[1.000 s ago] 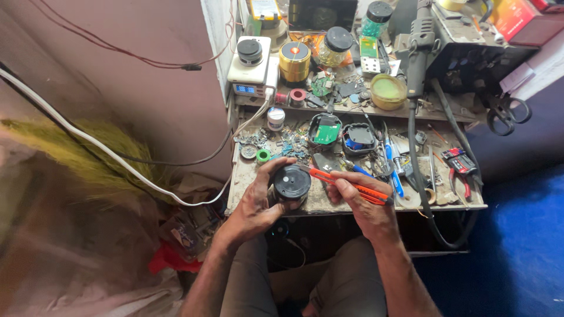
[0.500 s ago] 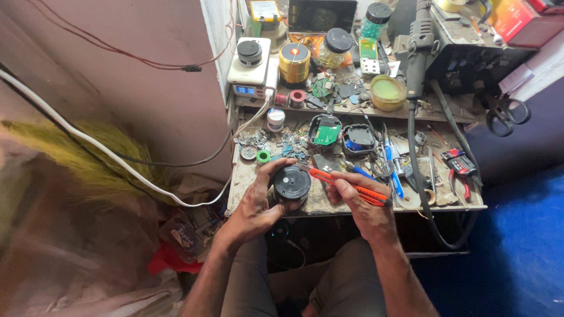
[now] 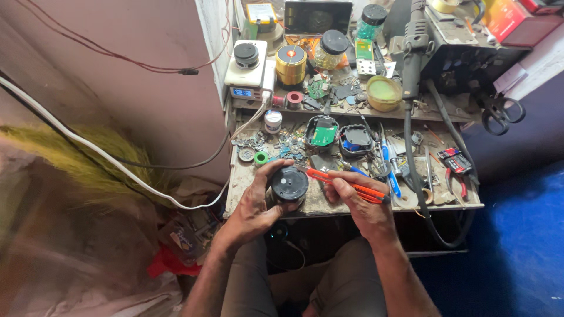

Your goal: The person holds a small black cylindrical electronic component and uses an orange-handled tool to scrape or clean its top surface. The person repeatedly scrapes the same area while rotating the component slightly. The task ends with the person placing the tool down.

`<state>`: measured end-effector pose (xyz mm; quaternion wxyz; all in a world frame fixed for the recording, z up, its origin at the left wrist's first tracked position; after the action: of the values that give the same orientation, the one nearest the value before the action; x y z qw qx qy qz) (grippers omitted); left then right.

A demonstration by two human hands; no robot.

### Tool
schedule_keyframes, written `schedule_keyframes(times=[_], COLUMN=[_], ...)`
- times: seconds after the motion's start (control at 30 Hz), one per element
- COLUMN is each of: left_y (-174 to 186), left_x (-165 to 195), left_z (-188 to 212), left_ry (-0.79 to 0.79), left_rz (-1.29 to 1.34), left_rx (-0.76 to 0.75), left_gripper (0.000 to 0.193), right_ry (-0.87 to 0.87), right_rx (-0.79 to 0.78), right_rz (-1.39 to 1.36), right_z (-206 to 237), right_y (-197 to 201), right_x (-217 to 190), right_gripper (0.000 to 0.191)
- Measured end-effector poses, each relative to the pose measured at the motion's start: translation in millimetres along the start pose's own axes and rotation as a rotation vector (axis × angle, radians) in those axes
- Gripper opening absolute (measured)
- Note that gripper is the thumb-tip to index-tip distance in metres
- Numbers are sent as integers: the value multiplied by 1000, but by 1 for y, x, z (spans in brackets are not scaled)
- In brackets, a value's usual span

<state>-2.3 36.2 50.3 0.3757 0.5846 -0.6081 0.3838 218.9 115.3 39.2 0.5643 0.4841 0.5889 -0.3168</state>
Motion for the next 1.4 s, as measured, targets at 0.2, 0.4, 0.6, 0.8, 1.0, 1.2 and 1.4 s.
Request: schedule_keyframes(times=[0.2,0.4,0.6,0.8,1.0,1.2,1.4], left_y=[0,0,0,-1,1,-1,6], left_x=[1,1,1,3,4,8,9], left_z=[0,-1,-1,-1,-2,-6,-11], left_ry=[21,21,20,37,64,-18,-86], left_rz=[-8,-27,-29,0,-40,-209,-341], left_rx=[2,5,7,4,-9,-101,-132], left_gripper=[82,83,84,83,80,77,73], right_ry=[73,41,1,19,15,12,-5], right_rx=[21,-13,-12,33,56,129,155], right_rz=[-42,-52,-23,-50,-71,-13,-23], right_z=[2,2,1,3,3,6,17], right_y=[6,4,-1,0,4,10,20], right_x=[-6,-5,-1,2,3,2,8], right_gripper=[24,25,27,29,29,29,30])
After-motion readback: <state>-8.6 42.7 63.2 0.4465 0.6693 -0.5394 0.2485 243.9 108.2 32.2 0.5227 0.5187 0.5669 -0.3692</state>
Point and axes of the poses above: each hand's wrist, its own z-axis away from the middle knuckle, its own y-axis out of the back of the hand, x = y × z, the point moved 4 cm from there along -z, towards the middle knuckle, and after that the axes turned 15 degrees about z, right-handed, at the moved point
